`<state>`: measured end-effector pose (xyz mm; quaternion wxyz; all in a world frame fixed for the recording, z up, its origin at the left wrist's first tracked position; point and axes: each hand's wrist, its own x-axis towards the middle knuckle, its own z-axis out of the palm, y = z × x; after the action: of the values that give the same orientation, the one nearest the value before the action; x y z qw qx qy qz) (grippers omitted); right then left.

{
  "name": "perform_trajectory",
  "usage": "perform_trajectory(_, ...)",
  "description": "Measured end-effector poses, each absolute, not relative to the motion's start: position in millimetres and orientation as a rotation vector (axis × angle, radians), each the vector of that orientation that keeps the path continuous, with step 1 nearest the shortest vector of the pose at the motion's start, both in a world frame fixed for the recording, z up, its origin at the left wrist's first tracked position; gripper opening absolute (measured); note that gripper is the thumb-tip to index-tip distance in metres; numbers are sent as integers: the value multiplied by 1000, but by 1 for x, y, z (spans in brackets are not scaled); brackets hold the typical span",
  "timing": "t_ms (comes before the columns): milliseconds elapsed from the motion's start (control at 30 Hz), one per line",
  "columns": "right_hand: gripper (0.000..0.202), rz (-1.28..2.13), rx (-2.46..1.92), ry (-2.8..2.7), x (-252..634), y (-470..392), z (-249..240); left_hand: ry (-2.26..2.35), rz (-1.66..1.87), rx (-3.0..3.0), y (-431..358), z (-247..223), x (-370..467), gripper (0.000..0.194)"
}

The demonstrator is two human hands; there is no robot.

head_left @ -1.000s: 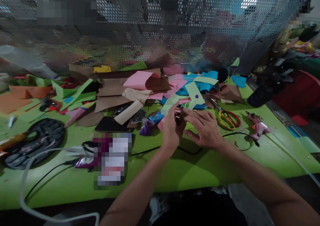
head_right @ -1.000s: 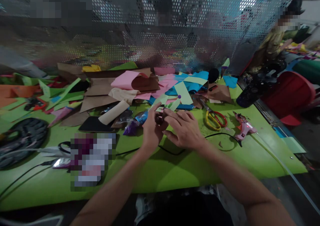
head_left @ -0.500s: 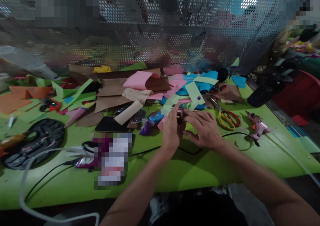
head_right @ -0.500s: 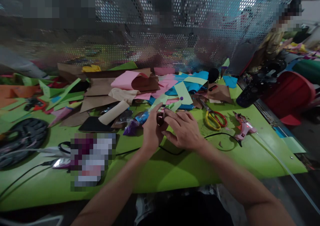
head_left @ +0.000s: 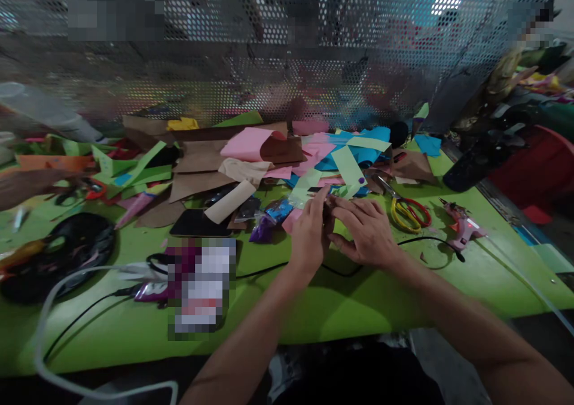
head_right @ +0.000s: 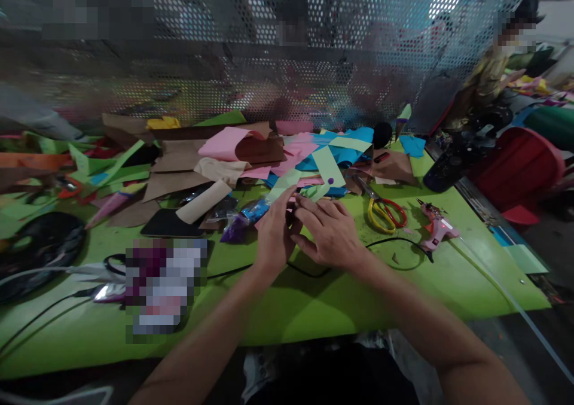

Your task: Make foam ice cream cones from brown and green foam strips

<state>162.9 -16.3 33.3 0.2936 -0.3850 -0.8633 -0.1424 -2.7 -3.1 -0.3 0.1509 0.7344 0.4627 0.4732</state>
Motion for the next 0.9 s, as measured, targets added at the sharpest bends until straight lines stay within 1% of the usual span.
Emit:
perform_trajectory(233,34,-414,-1035,-2296,161,-17,36,1366,1270,2199,-6,3,-2,52)
perform_trajectory(400,34,-418,-1030,-2294,160,-18,36,1389,1214,2245,-5,4,-2,52)
perform_trajectory(567,28,-429,-1034,-2296,159,-18,38,1398,1234,2230,-6,4,-2,56)
perform_trajectory(733,30,-424,-1014,-2291,160,-17,36,1399,1249,2198,-5,3,-2,60)
perform_trajectory(900,27,-379,-955,-2262,162,-19,35,1354,1323,1966,5,-1,-4,67)
